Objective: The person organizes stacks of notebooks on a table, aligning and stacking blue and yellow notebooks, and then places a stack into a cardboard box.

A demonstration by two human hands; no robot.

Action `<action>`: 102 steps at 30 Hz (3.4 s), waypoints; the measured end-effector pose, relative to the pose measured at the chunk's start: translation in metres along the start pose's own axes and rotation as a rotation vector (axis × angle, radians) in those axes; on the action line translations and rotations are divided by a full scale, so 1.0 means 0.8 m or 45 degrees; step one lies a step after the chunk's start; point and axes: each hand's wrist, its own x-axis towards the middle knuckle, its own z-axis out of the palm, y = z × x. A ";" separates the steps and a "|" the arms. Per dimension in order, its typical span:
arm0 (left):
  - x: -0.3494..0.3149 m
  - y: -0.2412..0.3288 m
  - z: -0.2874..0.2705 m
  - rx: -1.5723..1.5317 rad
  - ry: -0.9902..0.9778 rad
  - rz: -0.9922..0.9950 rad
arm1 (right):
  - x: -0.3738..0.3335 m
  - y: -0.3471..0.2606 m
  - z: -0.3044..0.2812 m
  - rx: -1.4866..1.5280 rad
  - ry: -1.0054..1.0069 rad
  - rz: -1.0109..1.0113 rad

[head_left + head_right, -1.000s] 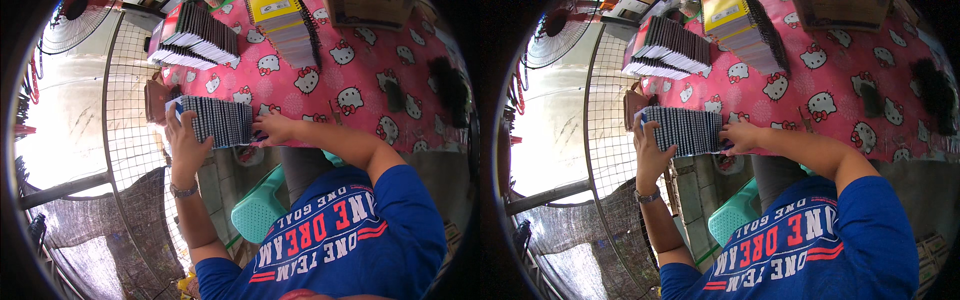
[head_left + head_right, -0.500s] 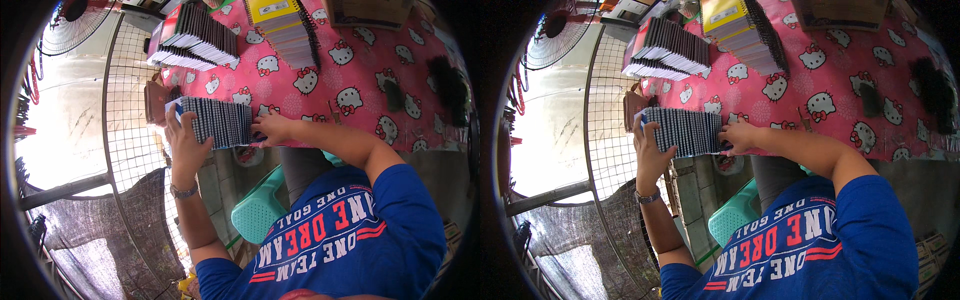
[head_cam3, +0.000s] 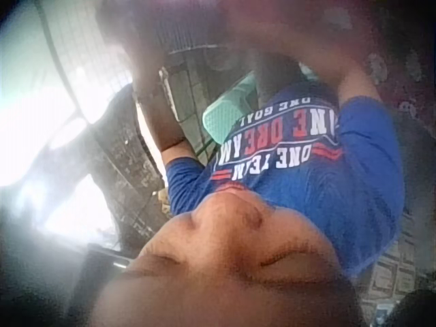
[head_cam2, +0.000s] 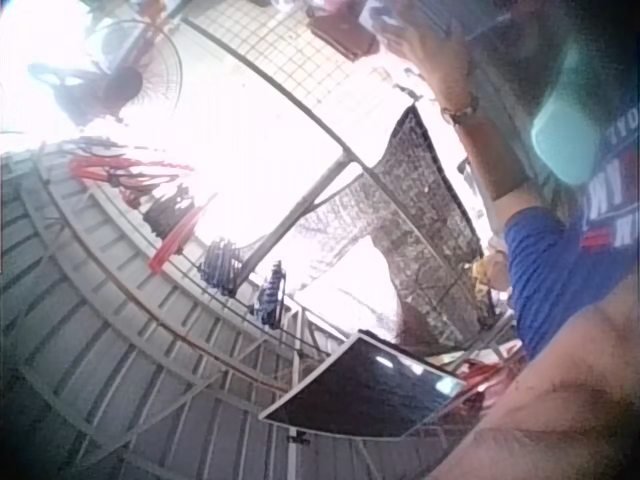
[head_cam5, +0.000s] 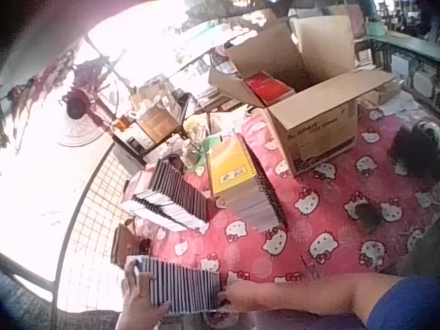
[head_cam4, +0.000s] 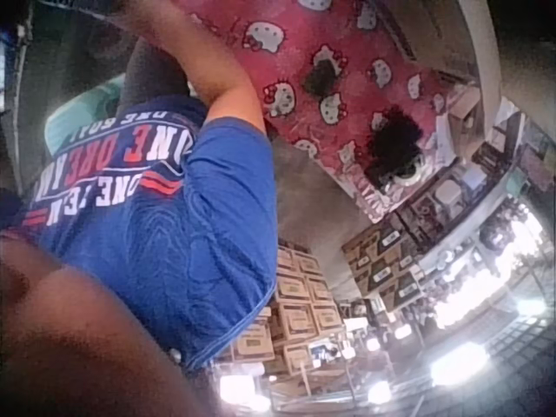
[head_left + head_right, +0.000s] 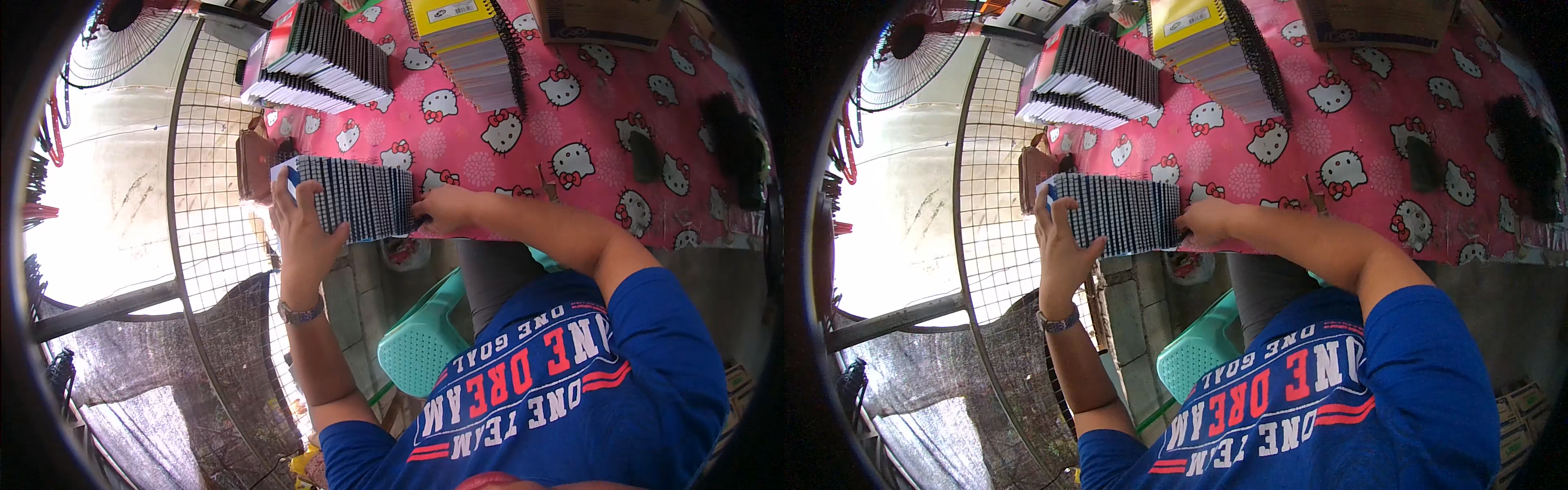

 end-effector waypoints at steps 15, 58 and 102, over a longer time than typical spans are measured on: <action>-0.038 0.051 0.162 0.950 -0.619 0.634 | -0.053 0.037 0.030 -0.525 0.769 -0.370; -0.028 0.045 0.151 0.906 -0.664 0.657 | -0.014 -0.005 -0.006 0.089 -0.005 0.042; -0.031 0.057 0.170 1.121 -0.736 0.660 | 0.003 -0.024 -0.007 0.030 -0.093 0.266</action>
